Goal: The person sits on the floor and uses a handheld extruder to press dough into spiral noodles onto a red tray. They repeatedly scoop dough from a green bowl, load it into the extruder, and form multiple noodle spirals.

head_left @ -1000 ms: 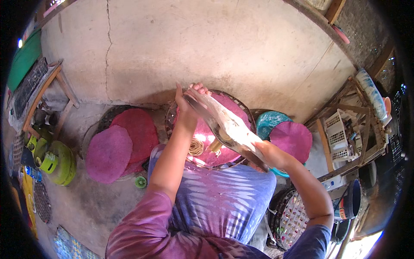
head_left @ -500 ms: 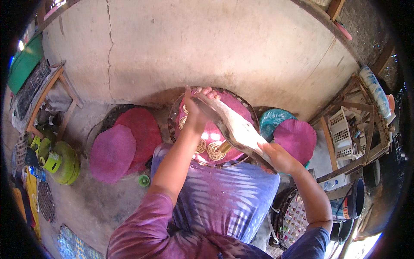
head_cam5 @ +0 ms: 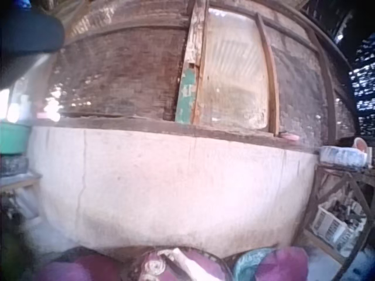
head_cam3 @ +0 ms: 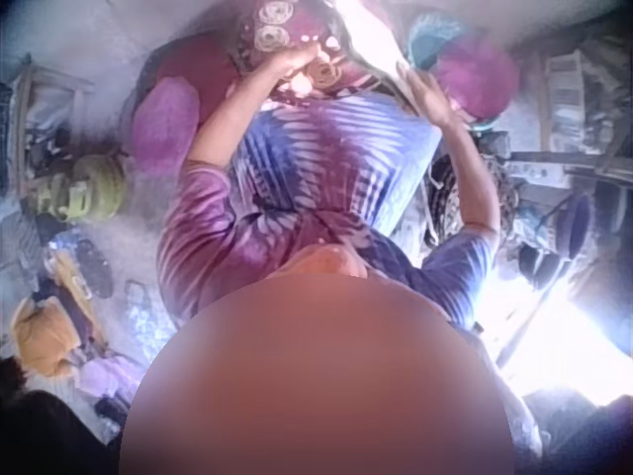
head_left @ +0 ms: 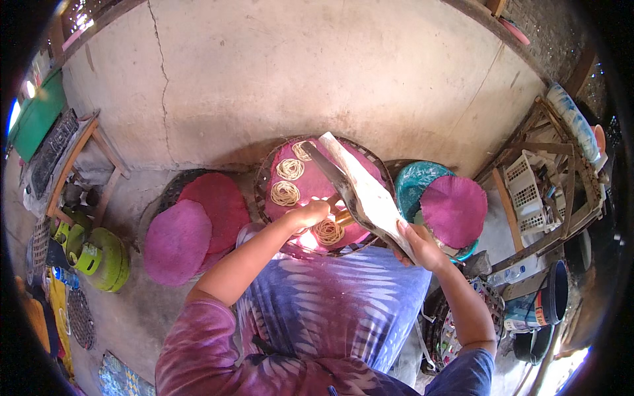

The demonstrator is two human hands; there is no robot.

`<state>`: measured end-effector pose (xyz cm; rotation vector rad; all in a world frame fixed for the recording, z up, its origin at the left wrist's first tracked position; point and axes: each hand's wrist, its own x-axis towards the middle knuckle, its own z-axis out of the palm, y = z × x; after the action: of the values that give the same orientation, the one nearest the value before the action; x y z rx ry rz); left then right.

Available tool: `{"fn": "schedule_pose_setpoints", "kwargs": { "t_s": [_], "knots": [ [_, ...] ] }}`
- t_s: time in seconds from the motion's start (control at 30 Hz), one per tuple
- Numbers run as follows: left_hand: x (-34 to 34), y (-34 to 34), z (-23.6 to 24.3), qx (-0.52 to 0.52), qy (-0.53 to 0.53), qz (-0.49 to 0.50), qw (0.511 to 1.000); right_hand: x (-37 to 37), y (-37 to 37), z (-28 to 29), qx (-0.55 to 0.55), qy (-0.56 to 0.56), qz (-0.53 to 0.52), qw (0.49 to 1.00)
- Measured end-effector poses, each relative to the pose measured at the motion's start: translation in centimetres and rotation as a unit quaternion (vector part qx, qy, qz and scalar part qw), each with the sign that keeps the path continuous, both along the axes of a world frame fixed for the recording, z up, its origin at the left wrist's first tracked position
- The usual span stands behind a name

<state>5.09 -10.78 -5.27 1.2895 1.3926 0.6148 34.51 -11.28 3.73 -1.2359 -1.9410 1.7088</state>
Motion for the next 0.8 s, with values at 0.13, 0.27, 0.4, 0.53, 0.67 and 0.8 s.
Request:
{"fn": "schedule_pose_setpoints", "kwargs": {
  "t_s": [0.13, 0.27, 0.4, 0.53, 0.67, 0.8],
  "knots": [
    [0.6, -0.7, 2.0, 0.016, 0.006, 0.019, 1.0, 0.2, 0.0, -0.2, 0.033, 0.002, -0.028, 0.999],
    [0.9, -0.6, 1.1, 0.035, 0.158, 0.05, 0.986, 1.2, 0.1, -0.4, 0.041, 0.02, -0.061, 0.997],
    [0.3, -2.6, -0.3, 0.316, 0.451, -0.099, 0.829, 2.0, 0.0, -0.7, 0.034, 0.02, -0.089, 0.995],
    [-0.4, -2.4, 1.9, 0.317, 0.438, -0.081, 0.837, 2.4, -0.5, -0.2, 0.021, 0.074, -0.087, 0.993],
    [-1.1, 2.1, 8.0, 0.308, -0.231, 0.065, 0.921, 2.5, -0.7, 1.8, 0.01, 0.056, -0.065, 0.996],
    [0.5, 6.7, 11.0, 0.194, -0.734, -0.027, 0.65, 2.2, 0.7, 3.9, -0.099, -0.015, -0.019, 0.995]
  ]
}}
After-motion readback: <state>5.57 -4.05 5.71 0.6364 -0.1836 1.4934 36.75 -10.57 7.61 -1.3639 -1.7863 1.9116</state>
